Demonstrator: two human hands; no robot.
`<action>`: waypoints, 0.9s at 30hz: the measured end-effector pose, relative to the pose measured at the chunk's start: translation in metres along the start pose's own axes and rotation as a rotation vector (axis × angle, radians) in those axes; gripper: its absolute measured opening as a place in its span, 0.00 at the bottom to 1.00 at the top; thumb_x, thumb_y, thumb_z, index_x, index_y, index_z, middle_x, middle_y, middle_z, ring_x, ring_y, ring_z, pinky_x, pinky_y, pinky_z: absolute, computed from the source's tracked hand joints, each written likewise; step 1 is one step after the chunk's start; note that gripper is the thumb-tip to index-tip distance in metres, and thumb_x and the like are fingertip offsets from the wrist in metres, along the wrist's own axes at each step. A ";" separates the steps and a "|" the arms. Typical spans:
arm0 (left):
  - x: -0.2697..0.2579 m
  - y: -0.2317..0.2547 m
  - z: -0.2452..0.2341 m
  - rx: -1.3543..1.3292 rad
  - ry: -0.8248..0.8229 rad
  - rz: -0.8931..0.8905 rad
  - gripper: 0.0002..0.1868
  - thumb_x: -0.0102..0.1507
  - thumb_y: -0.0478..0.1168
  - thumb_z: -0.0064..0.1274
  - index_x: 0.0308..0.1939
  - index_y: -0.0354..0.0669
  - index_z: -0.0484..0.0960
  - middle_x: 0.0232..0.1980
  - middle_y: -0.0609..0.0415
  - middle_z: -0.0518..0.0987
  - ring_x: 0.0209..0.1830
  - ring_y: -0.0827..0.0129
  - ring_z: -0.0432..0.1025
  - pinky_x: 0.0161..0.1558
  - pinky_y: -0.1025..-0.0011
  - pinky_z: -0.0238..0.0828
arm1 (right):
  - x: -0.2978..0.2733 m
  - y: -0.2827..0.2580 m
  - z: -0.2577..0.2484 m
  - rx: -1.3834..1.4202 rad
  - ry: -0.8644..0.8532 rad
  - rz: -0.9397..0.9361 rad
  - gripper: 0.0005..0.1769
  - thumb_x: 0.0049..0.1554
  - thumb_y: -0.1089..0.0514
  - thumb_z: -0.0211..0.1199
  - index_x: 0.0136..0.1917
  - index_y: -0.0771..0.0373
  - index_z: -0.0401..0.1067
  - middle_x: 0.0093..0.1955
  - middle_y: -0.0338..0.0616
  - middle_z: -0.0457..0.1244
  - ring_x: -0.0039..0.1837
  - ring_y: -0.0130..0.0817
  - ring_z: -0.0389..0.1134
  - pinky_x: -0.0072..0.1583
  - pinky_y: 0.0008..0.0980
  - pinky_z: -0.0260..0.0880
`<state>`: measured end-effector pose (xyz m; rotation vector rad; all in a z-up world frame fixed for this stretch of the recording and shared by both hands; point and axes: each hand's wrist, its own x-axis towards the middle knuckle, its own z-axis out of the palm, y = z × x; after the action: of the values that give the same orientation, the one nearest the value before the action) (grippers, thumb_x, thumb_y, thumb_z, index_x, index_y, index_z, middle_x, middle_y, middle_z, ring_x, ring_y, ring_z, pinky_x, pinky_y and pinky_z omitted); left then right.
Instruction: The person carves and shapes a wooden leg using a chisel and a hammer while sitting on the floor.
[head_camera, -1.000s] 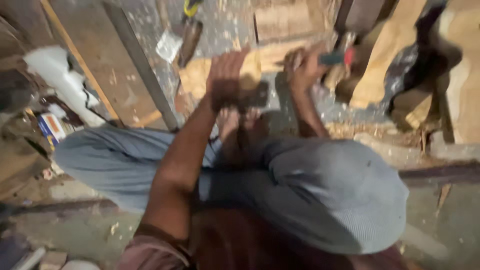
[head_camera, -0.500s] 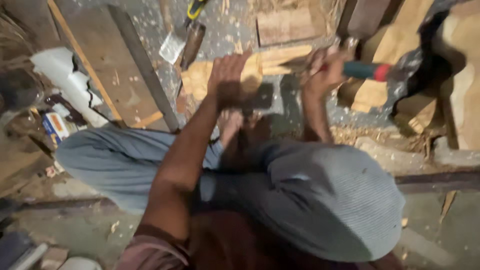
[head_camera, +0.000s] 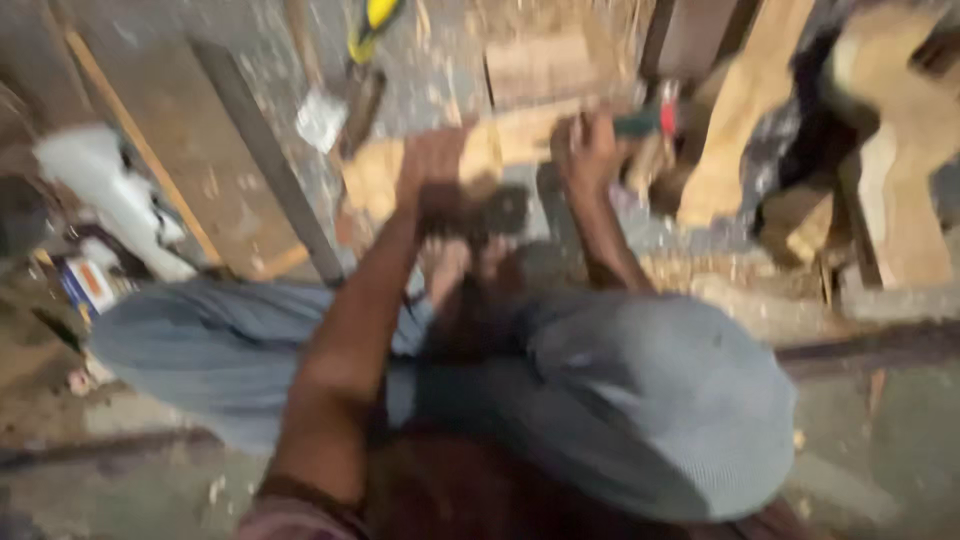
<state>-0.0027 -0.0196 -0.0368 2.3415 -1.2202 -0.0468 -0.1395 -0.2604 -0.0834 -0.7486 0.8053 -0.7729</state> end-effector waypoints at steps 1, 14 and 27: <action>-0.007 -0.002 -0.005 0.010 0.001 -0.005 0.46 0.61 0.57 0.66 0.77 0.39 0.66 0.64 0.45 0.75 0.65 0.53 0.69 0.66 0.54 0.60 | -0.013 -0.002 0.022 -0.168 0.057 -0.118 0.12 0.64 0.55 0.57 0.40 0.61 0.65 0.30 0.42 0.61 0.29 0.30 0.60 0.33 0.36 0.66; -0.011 0.009 -0.039 -0.152 -0.044 -0.042 0.57 0.51 0.73 0.68 0.67 0.33 0.70 0.49 0.44 0.76 0.48 0.54 0.71 0.51 0.55 0.63 | -0.019 -0.108 0.080 -0.128 -0.232 -0.170 0.08 0.59 0.58 0.60 0.49 0.64 0.69 0.38 0.49 0.66 0.40 0.37 0.70 0.42 0.37 0.76; -0.011 -0.002 -0.029 -0.155 -0.066 -0.004 0.55 0.55 0.73 0.66 0.69 0.35 0.66 0.48 0.45 0.76 0.46 0.54 0.71 0.48 0.55 0.62 | 0.004 -0.023 0.049 0.011 -0.390 -0.421 0.22 0.61 0.53 0.59 0.37 0.73 0.59 0.25 0.31 0.46 0.23 0.24 0.46 0.23 0.28 0.51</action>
<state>-0.0005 0.0019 -0.0147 2.2237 -1.1986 -0.2140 -0.1037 -0.2622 -0.0424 -1.0377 0.2914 -0.9642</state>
